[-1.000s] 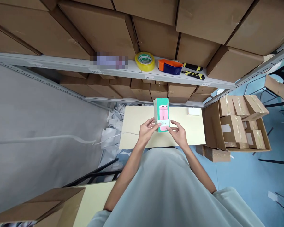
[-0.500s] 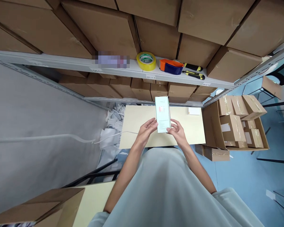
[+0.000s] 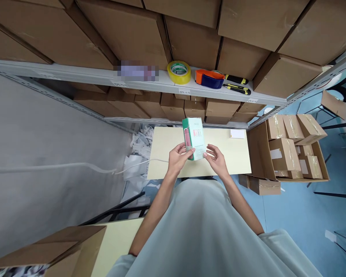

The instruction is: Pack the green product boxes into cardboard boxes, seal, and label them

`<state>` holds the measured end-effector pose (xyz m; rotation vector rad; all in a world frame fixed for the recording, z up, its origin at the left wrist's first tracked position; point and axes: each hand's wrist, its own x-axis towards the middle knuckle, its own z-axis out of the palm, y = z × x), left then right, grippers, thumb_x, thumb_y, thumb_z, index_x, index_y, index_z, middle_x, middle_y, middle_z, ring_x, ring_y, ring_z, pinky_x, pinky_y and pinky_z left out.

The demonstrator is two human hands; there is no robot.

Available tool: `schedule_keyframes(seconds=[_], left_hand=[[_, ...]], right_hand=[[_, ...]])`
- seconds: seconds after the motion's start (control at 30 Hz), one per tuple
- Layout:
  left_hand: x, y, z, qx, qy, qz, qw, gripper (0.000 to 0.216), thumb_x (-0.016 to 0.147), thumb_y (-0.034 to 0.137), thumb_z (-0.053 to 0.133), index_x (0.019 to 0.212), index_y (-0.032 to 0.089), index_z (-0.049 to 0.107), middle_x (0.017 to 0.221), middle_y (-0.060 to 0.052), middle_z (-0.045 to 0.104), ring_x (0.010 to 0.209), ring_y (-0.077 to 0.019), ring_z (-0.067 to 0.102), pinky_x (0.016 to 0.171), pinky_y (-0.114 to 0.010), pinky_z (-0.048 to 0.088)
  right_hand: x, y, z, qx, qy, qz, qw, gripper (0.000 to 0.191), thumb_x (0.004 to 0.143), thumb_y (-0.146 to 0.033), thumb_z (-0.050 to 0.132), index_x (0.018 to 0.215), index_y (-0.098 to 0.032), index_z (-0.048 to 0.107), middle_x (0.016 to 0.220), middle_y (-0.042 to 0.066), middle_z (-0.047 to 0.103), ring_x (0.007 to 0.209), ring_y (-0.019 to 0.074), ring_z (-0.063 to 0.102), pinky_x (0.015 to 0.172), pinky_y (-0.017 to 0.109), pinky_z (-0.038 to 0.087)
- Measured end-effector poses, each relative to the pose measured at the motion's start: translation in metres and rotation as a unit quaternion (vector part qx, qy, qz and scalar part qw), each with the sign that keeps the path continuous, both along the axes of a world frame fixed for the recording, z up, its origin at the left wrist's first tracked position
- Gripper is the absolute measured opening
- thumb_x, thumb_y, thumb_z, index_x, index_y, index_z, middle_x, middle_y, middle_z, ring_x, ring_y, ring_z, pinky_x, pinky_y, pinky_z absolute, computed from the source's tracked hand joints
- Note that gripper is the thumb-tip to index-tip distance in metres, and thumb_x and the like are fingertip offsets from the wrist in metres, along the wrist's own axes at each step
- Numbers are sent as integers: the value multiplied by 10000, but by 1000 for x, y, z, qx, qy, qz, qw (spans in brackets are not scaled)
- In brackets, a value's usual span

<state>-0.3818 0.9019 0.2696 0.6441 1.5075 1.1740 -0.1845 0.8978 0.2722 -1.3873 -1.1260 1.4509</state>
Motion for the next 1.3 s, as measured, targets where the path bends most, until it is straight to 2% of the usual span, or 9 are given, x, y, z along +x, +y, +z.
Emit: schedule_keyframes(seconds=[0.13, 0.27, 0.37, 0.47, 0.6, 0.8, 0.9, 1.07, 1.3], left_hand=[[19, -7, 2, 30, 108, 5, 994, 700, 659, 446, 937, 1268, 170, 730, 1155, -119, 805, 1086, -314, 780, 880, -436, 692], [29, -17, 5, 68, 178, -21, 981, 677, 695, 423, 928, 1305, 214, 722, 1301, -117, 742, 1145, -290, 757, 947, -428, 683], [18, -18, 2, 75, 102, -57, 990, 699, 695, 488, 938, 1300, 214, 719, 1360, -139, 733, 1249, -315, 731, 1007, -456, 666], [1, -16, -1, 18, -13, -99, 995, 741, 665, 561, 969, 1269, 196, 744, 1380, -173, 756, 1339, -359, 701, 1078, -497, 627], [-10, -16, -2, -55, -103, -161, 980, 779, 637, 624, 988, 1246, 184, 783, 1289, -176, 811, 1266, -377, 745, 1069, -504, 612], [-5, -15, -10, -59, -68, -114, 989, 769, 530, 562, 1039, 1139, 164, 788, 1122, -142, 839, 1057, -331, 795, 972, -489, 651], [5, -15, -17, -32, -4, -68, 997, 733, 519, 491, 1040, 1116, 168, 763, 1140, -133, 817, 1036, -312, 787, 911, -450, 669], [21, -20, -20, -5, 134, -31, 990, 699, 596, 467, 1005, 1186, 215, 728, 1282, -130, 759, 1126, -309, 760, 902, -424, 675], [2, -26, -22, -35, -119, -103, 987, 727, 685, 605, 964, 1245, 196, 746, 1346, -162, 779, 1256, -332, 747, 1073, -482, 630]], right_hand=[[-17, 6, 6, 64, -61, -7, 996, 681, 817, -594, 891, 1368, -283, 638, 1438, 117, 716, 1276, 313, 723, 1140, 518, 583], [-26, 16, 4, 61, -80, -60, 993, 631, 760, -566, 921, 1246, -290, 628, 1294, 77, 758, 1169, 277, 745, 1069, 472, 619], [-17, 21, 2, 25, 5, -66, 998, 622, 719, -575, 940, 1160, -279, 615, 1115, 55, 784, 1047, 254, 771, 960, 408, 646], [-4, 22, 2, -34, 96, -41, 994, 636, 710, -602, 950, 1141, -278, 612, 1001, 40, 798, 955, 243, 780, 881, 377, 645], [3, 20, 1, -69, 133, -16, 989, 659, 707, -640, 956, 1144, -284, 615, 997, 35, 813, 925, 236, 776, 843, 360, 638], [-2, 23, -11, -37, 66, -32, 997, 684, 716, -669, 933, 1181, -268, 630, 1151, 89, 800, 1103, 269, 765, 1003, 422, 636], [-8, 24, -13, -9, -9, -55, 998, 745, 710, -635, 941, 1274, -270, 619, 1291, 125, 754, 1189, 284, 741, 1049, 454, 625], [-20, 24, -14, 1, -99, -30, 995, 818, 728, -577, 948, 1406, -337, 558, 1326, 68, 745, 1171, 274, 737, 1047, 469, 624], [-7, 36, -21, -52, 49, 4, 997, 751, 726, -632, 915, 1302, -288, 578, 1198, 80, 800, 1069, 273, 778, 983, 445, 643]])
